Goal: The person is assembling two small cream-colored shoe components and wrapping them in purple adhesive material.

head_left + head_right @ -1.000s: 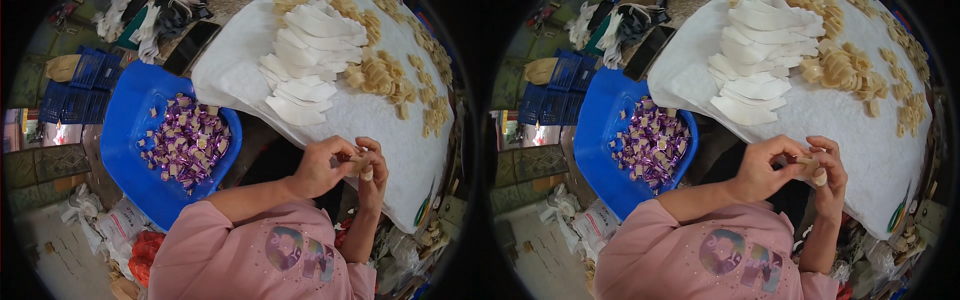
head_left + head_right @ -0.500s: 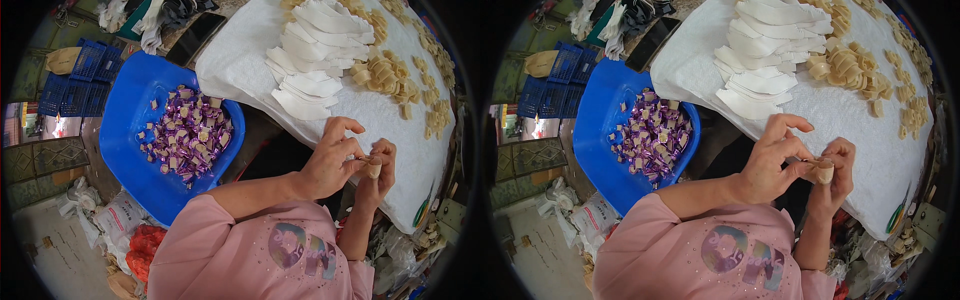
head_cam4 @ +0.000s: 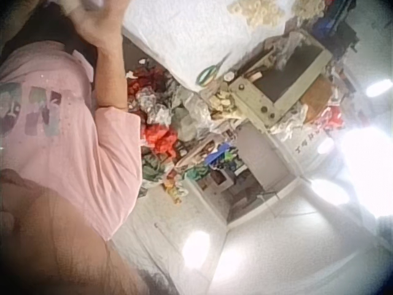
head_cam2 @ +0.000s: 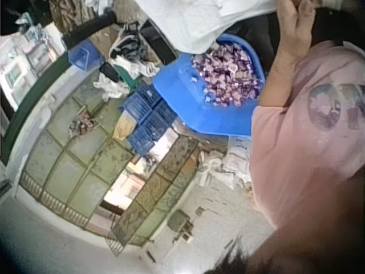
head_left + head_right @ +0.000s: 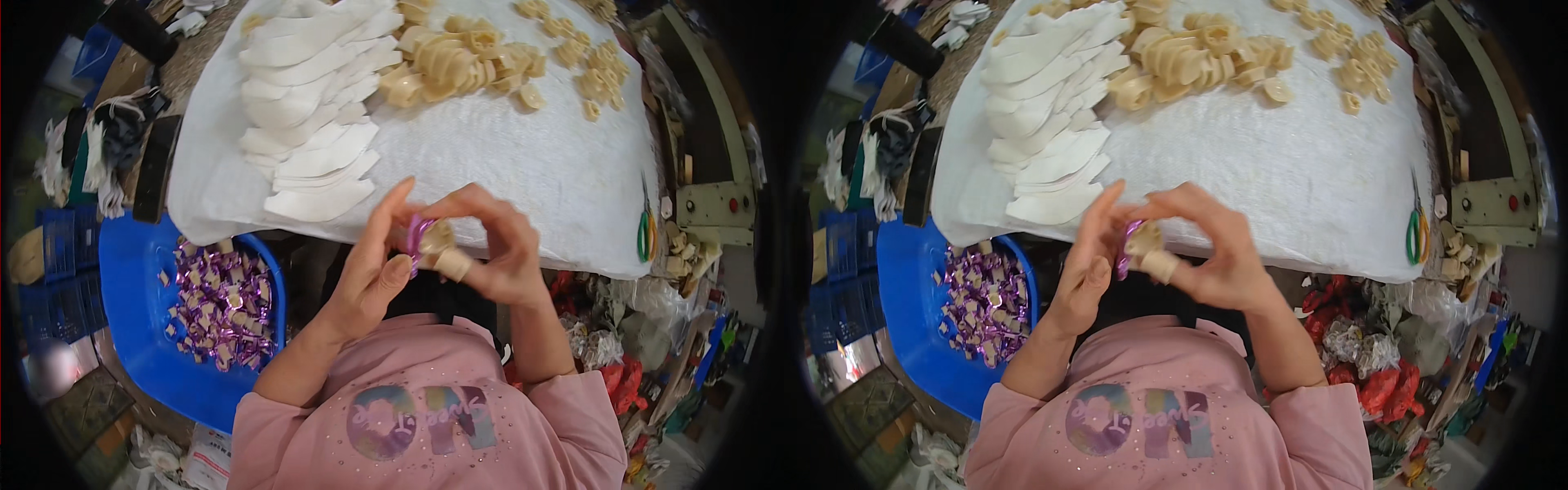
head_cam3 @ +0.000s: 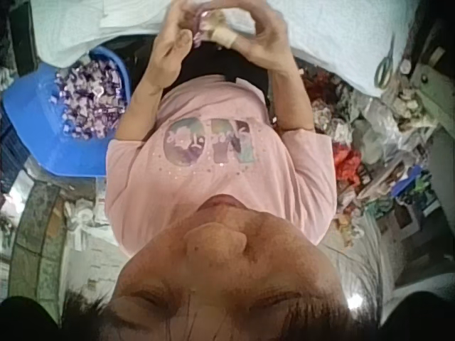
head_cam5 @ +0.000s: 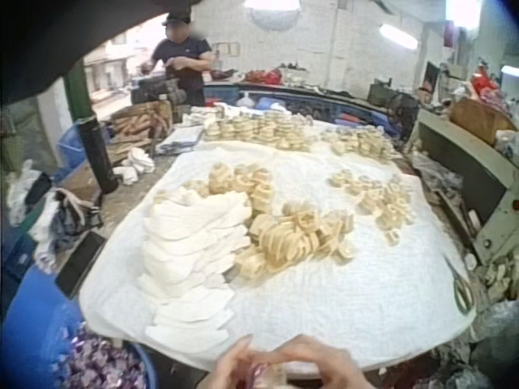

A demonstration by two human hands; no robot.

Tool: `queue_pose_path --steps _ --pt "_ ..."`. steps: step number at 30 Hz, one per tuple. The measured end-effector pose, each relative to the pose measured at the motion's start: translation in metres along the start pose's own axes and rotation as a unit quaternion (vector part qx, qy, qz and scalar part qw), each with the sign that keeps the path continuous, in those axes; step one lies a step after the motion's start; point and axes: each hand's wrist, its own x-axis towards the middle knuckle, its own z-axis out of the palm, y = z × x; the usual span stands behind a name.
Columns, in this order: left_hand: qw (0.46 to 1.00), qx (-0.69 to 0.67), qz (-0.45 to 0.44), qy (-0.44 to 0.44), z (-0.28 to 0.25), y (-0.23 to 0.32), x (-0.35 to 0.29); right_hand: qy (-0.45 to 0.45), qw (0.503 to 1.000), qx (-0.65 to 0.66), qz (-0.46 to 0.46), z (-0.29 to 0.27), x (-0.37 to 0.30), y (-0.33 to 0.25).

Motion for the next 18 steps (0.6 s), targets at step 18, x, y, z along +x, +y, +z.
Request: queue_pose_path --steps 18 --pt "0.988 -0.135 -0.069 0.010 0.036 0.002 0.002 -0.056 0.929 0.328 0.159 0.016 -0.001 0.007"
